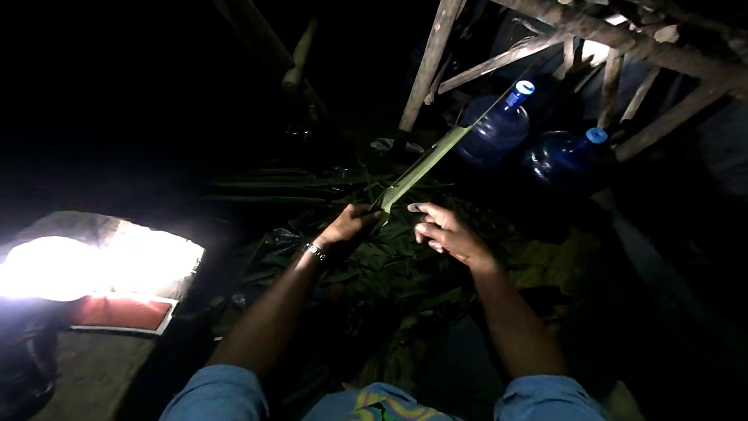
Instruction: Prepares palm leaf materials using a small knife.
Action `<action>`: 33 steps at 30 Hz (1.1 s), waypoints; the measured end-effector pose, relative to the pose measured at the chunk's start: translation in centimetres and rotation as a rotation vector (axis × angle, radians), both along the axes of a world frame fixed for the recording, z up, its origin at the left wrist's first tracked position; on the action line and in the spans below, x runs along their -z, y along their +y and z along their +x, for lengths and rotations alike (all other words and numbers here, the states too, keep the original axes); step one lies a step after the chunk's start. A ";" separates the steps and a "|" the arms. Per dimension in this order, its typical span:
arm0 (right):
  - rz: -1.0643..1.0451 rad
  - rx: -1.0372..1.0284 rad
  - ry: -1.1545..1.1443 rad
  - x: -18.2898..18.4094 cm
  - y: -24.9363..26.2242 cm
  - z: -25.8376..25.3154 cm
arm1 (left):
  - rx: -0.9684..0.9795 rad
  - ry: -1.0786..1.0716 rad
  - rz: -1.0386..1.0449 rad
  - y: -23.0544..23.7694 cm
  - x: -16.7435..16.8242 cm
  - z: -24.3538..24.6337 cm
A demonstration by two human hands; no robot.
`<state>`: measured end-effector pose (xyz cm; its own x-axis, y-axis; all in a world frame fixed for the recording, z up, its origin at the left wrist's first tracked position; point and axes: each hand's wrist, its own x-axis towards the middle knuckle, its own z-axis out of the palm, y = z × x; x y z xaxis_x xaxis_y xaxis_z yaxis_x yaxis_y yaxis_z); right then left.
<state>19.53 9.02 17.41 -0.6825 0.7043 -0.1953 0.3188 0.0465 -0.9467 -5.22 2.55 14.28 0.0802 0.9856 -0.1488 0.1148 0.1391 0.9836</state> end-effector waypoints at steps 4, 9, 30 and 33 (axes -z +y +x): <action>-0.140 -0.016 -0.008 0.9 -1.4 -2.4 | 0.038 0.134 0.194 0.4 1.5 0.9; -0.251 0.090 0.107 1.3 -2.2 -3.3 | 0.019 0.244 0.303 0.7 2.4 1.4; -0.380 0.520 0.181 0.6 -2.5 -5.2 | -0.221 0.674 0.647 0.5 4.4 5.5; -0.172 0.493 0.114 1.0 -2.1 -4.5 | -0.226 0.689 0.619 0.2 4.0 5.3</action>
